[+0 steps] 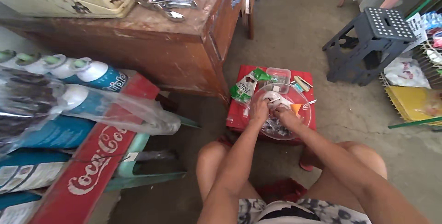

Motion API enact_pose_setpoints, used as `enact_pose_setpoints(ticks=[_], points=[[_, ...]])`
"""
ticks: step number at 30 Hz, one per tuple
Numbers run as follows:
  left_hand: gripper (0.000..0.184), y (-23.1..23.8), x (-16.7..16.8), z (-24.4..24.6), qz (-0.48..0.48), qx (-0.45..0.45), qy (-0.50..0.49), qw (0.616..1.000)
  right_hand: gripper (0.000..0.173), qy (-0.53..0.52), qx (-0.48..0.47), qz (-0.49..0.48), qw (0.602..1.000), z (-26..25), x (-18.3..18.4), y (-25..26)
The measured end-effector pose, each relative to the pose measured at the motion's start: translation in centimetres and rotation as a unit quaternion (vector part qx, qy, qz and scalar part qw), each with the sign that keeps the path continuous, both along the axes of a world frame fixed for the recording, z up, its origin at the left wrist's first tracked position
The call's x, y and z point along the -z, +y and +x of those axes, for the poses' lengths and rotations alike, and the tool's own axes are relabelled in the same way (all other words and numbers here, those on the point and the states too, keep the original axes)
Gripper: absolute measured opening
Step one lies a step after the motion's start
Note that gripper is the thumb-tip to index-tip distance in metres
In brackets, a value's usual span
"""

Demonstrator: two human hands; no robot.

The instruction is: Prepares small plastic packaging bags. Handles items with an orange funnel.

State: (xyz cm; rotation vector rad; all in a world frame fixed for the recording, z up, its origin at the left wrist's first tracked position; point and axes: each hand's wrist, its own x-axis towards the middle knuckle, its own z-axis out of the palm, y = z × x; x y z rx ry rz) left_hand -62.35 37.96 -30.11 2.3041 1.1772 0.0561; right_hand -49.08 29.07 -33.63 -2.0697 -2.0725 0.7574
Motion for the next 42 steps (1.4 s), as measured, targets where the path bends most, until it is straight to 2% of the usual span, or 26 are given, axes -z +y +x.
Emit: enact_pose_setpoints(ticks=[7, 14, 19, 23, 26, 32, 35, 38, 42], points=[[0.024, 0.4, -0.1, -0.5, -0.019, 0.001, -0.019, 1.000, 0.027, 0.005, 0.066, -0.020, 0.998, -0.5, -0.3, 1.0], [0.025, 0.6, -0.4, -1.1, -0.015, -0.062, -0.052, 0.997, 0.028, -0.029, 0.058, -0.093, 0.993, -0.8, -1.8, 2.5], [0.025, 0.5, -0.3, -1.0, 0.003, -0.031, -0.032, 0.999, 0.031, -0.030, 0.012, -0.109, 0.994, -0.1, -2.0, 3.0], [0.024, 0.5, -0.1, -0.9, 0.006, -0.020, -0.026, 0.999, 0.032, -0.026, -0.012, -0.094, 0.995, 0.3, -1.6, 3.0], [0.025, 0.4, -0.3, -0.9, 0.002, -0.019, -0.016, 1.000, 0.030, 0.028, 0.006, -0.064, 0.998, 1.3, -1.6, 2.7], [0.024, 0.3, -0.2, -0.8, -0.008, -0.011, -0.002, 1.000, 0.017, 0.134, 0.120, 0.021, 0.983, 2.8, -6.5, 3.2], [0.022, 0.3, -0.1, -0.8, -0.005, -0.014, -0.024, 1.000, 0.014, 0.121, 0.110, 0.052, 0.985, 2.5, -6.9, 4.9], [0.024, 0.4, -0.3, -1.0, -0.011, -0.019, -0.027, 0.999, 0.021, 0.090, 0.075, 0.038, 0.992, 1.9, -6.3, 5.9], [0.025, 0.5, -0.5, -1.1, -0.020, -0.029, -0.019, 0.999, 0.020, 0.064, 0.121, 0.032, 0.990, 2.4, -7.2, 4.1]])
